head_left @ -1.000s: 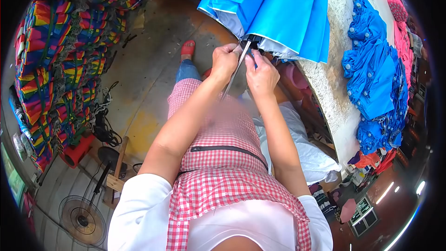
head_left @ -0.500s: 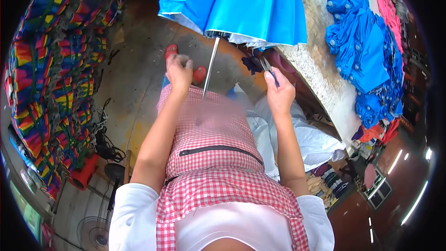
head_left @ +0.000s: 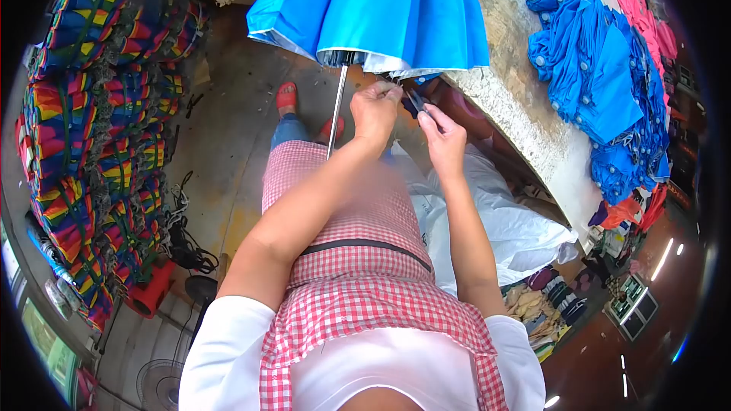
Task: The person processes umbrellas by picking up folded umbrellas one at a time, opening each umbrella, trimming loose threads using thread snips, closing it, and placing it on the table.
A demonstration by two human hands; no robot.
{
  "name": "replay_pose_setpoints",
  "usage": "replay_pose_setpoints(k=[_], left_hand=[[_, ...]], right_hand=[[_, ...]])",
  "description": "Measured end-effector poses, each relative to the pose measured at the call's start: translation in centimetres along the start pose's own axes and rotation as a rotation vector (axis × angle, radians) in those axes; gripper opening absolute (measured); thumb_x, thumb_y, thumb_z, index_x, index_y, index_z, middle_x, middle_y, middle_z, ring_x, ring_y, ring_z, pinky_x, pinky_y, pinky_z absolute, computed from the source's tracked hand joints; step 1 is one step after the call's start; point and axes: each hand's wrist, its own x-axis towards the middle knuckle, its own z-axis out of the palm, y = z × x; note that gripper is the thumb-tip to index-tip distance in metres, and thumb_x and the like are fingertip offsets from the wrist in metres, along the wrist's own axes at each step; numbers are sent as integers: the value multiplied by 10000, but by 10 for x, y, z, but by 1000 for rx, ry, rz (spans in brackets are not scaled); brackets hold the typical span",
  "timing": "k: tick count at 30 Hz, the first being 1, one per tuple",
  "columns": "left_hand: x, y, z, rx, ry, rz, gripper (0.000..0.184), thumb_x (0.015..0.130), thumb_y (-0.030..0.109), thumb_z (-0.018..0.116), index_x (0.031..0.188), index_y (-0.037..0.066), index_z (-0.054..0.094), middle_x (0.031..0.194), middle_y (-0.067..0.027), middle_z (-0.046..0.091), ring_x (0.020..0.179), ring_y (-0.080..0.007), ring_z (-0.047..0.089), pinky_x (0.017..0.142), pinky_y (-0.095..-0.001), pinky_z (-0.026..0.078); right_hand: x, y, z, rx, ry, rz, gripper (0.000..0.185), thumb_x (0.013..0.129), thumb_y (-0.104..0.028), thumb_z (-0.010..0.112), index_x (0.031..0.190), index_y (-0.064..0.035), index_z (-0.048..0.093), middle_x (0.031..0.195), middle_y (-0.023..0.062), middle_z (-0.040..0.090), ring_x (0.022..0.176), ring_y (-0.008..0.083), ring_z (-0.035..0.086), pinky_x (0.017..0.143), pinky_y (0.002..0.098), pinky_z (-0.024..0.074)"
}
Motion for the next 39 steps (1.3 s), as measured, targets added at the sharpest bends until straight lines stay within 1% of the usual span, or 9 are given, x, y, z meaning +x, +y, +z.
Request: replay_pose_setpoints(k=[4,11,13,15,19,27,28,36,39], left_hand=[[11,-14,0,128,59,126,146,757,115,658,851,6,680,551,-22,556,465,-73,463,452,-246,372],[7,-7,-16,313,9,328,135,760,95,638,844,-5,670,533,-31,550,473,-75,483,470,-246,402],[-32,23,-55,396,-68,365,210,778,174,605,926,31,647,751,-174,622,665,-313,595,669,-370,472],[-41,31,-95,532,167,829,299,819,200,568,1054,15,573,924,-176,605,798,-322,584,730,-360,459],[-29,-19,-115,-265,-504,-229,368,948,315,390,1129,22,518,738,-56,567,551,-92,455,513,-220,369],[-65,75,-106,278,107,490,257,908,123,515,1115,-20,563,657,66,441,576,-13,394,507,-165,319],[-66,84,-105,367,73,341,398,860,202,511,1205,5,503,748,-201,562,682,-152,565,662,-300,453],[9,-4,-85,310,84,297,229,877,182,525,1011,12,596,602,41,465,526,-32,406,460,-214,339],[10,1,-101,425,-1,79,464,870,292,551,1190,-41,501,803,-132,611,717,-182,568,657,-321,445]], right_hand=[[9,-3,13,-130,12,-150,303,770,-256,649,963,-21,651,906,180,645,839,280,643,717,322,479],[16,-13,19,-202,66,-178,268,801,-237,618,956,-21,652,831,160,650,772,216,644,676,291,472],[3,-9,2,-107,65,-108,261,809,-221,610,960,-12,648,802,158,649,722,172,633,649,277,466],[-11,4,-13,0,96,5,257,821,-194,610,970,12,649,725,71,631,612,91,543,569,234,427],[-27,23,-25,201,128,217,249,831,-175,612,987,15,652,682,-15,564,556,39,449,498,189,352],[-13,12,-9,338,127,218,246,848,-181,599,999,7,646,643,-39,520,532,12,408,465,173,305],[-14,8,-7,325,120,221,242,851,-182,591,995,5,645,643,-39,521,542,15,416,472,177,313],[-33,14,-5,391,111,248,223,851,-182,592,965,3,639,634,-29,510,546,21,414,468,181,309],[-39,26,-10,403,86,288,240,851,-178,594,997,10,628,675,-9,543,569,35,449,504,185,365]])
